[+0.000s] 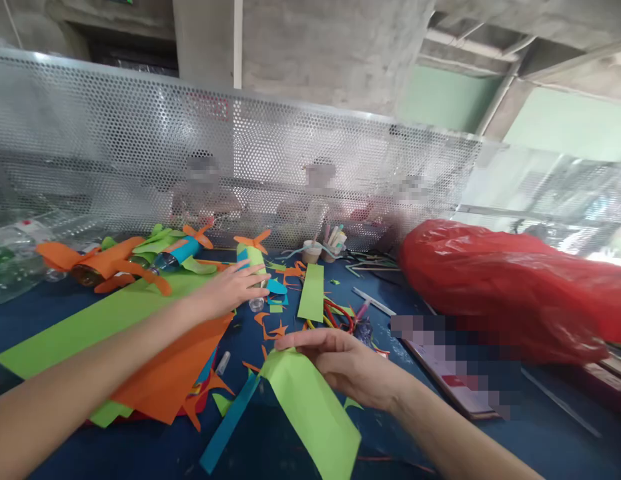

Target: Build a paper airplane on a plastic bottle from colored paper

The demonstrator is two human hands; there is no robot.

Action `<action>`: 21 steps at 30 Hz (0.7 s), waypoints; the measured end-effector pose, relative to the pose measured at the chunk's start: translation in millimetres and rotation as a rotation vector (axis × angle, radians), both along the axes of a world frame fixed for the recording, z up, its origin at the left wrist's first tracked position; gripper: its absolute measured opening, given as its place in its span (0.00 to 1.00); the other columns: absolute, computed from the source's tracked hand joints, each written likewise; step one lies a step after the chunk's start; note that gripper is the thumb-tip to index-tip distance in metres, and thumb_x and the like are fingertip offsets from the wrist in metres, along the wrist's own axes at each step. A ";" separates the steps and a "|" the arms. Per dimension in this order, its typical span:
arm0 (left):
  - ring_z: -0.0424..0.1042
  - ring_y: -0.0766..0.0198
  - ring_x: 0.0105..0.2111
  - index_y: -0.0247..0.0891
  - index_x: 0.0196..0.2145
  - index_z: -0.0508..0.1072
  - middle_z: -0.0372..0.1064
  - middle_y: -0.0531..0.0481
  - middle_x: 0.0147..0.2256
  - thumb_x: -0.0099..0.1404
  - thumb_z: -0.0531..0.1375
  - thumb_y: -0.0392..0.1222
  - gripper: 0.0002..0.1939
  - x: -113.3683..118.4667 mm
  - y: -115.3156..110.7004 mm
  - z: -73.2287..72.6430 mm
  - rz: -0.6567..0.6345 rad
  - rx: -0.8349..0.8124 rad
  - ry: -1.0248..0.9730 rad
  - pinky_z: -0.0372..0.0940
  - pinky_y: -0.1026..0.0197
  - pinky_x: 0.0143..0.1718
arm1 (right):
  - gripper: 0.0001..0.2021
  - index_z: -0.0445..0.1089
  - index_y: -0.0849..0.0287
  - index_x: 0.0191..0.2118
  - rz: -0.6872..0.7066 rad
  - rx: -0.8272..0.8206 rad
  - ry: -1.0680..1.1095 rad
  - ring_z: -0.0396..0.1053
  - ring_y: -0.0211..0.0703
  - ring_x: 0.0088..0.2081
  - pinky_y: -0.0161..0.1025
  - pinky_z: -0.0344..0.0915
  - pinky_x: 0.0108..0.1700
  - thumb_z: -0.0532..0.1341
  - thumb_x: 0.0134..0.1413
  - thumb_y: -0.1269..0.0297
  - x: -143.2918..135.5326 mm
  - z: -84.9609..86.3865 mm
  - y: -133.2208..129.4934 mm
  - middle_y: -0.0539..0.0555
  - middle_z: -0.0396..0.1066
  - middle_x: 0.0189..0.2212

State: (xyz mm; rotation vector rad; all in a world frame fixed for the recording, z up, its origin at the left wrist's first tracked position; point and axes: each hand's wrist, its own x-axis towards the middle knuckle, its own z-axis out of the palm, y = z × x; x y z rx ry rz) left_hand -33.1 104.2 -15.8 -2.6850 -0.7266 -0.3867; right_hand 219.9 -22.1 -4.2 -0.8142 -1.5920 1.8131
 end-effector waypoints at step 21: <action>0.65 0.57 0.40 0.43 0.42 0.61 0.59 0.47 0.38 0.70 0.48 0.36 0.06 22.4 -122.7 -12.5 0.081 -0.120 -1.004 0.66 0.52 0.41 | 0.08 0.68 0.58 0.25 -0.437 0.505 -0.763 0.66 0.39 0.23 0.34 0.55 0.24 0.62 0.52 0.63 -17.8 -20.6 -6.3 0.50 0.71 0.21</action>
